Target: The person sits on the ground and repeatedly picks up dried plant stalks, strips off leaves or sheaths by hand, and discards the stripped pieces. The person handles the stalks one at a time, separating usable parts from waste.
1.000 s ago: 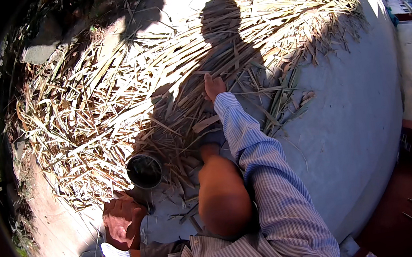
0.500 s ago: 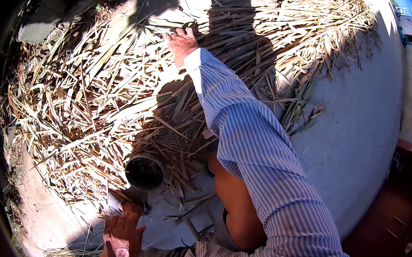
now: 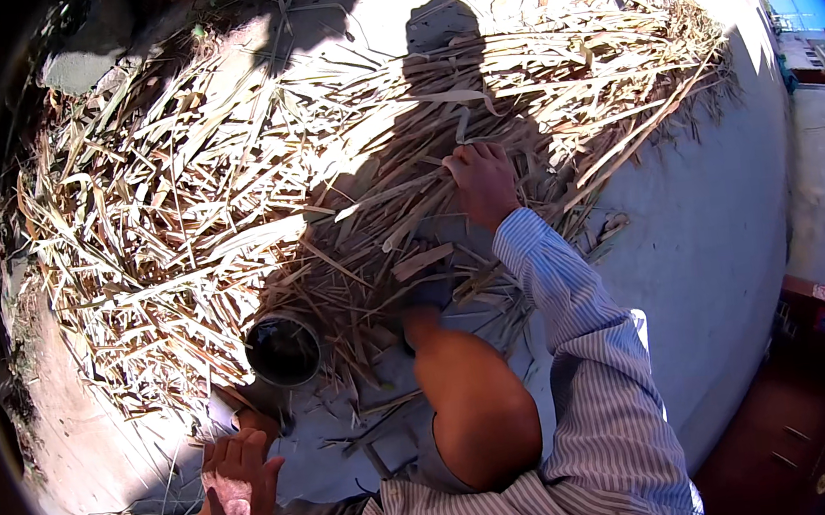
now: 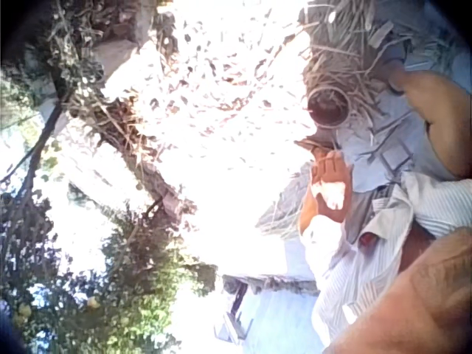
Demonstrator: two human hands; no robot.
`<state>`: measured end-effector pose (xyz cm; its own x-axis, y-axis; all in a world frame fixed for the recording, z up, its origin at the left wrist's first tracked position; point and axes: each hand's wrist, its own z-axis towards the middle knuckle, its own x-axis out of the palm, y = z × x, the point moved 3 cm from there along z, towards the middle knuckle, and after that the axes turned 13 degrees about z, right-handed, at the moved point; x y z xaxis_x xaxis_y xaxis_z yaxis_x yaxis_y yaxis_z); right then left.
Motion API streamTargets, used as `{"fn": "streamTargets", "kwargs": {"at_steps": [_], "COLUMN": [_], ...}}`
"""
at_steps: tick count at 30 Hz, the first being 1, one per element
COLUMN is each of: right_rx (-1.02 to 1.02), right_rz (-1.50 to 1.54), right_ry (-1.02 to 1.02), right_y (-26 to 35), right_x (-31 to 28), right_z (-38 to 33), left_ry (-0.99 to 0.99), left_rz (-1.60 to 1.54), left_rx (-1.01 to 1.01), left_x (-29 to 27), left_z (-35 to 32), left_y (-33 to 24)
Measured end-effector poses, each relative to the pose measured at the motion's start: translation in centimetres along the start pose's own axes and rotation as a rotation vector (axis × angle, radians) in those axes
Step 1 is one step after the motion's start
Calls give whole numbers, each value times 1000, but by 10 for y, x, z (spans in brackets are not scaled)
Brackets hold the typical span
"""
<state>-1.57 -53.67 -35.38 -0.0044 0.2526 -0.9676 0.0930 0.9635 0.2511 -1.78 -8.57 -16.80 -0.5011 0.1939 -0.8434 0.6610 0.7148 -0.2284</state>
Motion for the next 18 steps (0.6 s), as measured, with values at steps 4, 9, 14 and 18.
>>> {"fn": "streamTargets", "kwargs": {"at_steps": [4, 9, 14, 18], "right_rx": [199, 452, 1268, 1604], "right_rz": [-135, 65, 469, 392], "right_ry": [100, -9, -198, -245], "right_y": [-31, -21, -108, -123], "right_x": [23, 12, 66, 118], "right_z": [-35, -78, -221, -279], "left_ry": [-37, -39, -19, 19], "left_rz": [45, 89, 101, 106], "left_rx": [30, 16, 33, 14], "left_x": [6, 0, 2, 5], "left_z": [3, -2, 3, 10], "left_y": [-1, -7, -8, -15]}}
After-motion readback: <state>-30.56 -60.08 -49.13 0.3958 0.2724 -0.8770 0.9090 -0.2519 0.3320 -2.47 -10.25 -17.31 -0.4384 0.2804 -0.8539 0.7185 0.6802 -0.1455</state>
